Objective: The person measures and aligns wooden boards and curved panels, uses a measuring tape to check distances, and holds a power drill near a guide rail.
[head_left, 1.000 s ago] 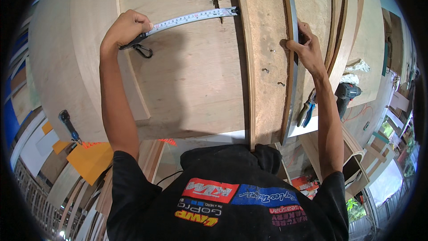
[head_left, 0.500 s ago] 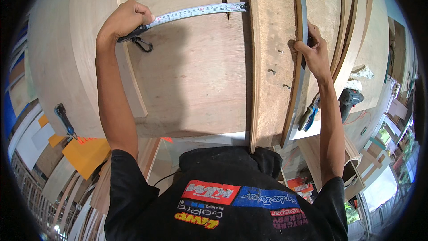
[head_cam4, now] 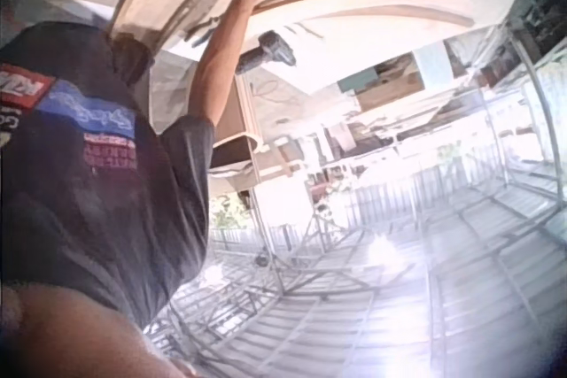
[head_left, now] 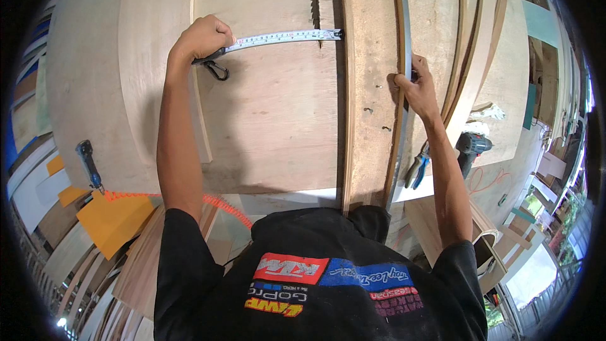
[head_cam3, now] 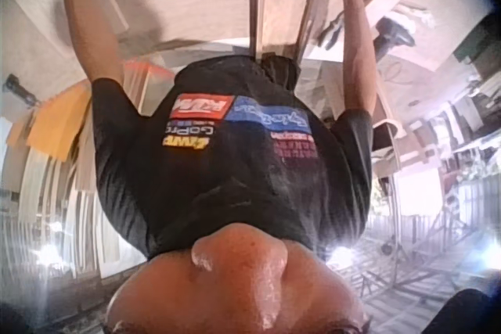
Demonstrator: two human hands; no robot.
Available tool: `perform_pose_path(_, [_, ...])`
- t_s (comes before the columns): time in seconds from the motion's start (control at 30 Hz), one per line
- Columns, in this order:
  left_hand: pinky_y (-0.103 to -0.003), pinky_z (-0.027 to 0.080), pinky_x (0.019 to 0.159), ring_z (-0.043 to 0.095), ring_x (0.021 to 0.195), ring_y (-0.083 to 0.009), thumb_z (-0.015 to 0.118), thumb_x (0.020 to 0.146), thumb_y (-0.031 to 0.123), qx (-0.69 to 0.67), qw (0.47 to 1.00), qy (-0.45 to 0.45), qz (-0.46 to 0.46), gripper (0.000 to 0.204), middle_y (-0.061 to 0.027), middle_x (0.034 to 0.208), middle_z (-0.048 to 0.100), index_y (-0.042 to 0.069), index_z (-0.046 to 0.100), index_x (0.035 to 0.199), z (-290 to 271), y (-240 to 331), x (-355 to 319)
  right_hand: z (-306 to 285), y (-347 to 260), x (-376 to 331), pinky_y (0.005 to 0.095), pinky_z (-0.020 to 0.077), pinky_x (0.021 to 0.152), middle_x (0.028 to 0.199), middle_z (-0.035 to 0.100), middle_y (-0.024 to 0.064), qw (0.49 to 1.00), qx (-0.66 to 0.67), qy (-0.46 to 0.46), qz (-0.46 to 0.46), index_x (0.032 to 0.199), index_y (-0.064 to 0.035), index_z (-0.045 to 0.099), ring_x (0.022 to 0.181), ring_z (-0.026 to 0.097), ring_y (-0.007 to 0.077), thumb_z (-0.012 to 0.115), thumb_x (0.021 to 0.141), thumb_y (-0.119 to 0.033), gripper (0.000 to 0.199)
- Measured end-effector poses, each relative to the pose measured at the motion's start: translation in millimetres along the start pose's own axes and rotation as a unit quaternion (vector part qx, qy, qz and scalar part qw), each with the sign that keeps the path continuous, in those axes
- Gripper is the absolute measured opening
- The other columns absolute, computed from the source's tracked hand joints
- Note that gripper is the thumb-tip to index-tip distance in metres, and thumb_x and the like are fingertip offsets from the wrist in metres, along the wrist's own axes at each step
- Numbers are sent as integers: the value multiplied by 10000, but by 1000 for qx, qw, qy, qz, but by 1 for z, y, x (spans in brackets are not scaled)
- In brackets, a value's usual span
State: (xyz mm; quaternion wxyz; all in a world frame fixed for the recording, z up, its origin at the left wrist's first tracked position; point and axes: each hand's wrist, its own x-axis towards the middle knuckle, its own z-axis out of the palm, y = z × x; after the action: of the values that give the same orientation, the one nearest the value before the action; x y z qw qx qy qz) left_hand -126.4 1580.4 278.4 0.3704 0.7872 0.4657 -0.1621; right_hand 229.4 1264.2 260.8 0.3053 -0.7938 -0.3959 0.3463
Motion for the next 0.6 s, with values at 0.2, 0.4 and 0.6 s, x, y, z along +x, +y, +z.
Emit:
perform_pose_path(0.2, [-352,503,672,639,685,-212,704,709,254,17,1000,13,3,221,-100,726,711,82,790,817,2,-3,-6,3,-7,-12,474,261,1213,1643,142,224,994,60,72,-60,1588,-33,154,1515,193,351,600,949,-491,904])
perform_pose_path(0.4, [-354,507,686,640,693,-222,696,689,242,15,999,-16,-26,231,-108,730,708,88,795,829,-5,4,-5,16,5,-17,455,112,1251,1659,60,210,983,100,118,-98,1594,-25,18,1538,67,338,511,992,-489,905])
perform_pose_path(0.6, [-343,500,672,630,685,-207,696,697,223,2,1000,-19,-9,221,-101,719,699,63,784,821,-4,-1,1,10,3,-24,444,140,1248,1656,79,214,987,113,75,-90,1596,-31,57,1537,88,333,509,996,-475,873])
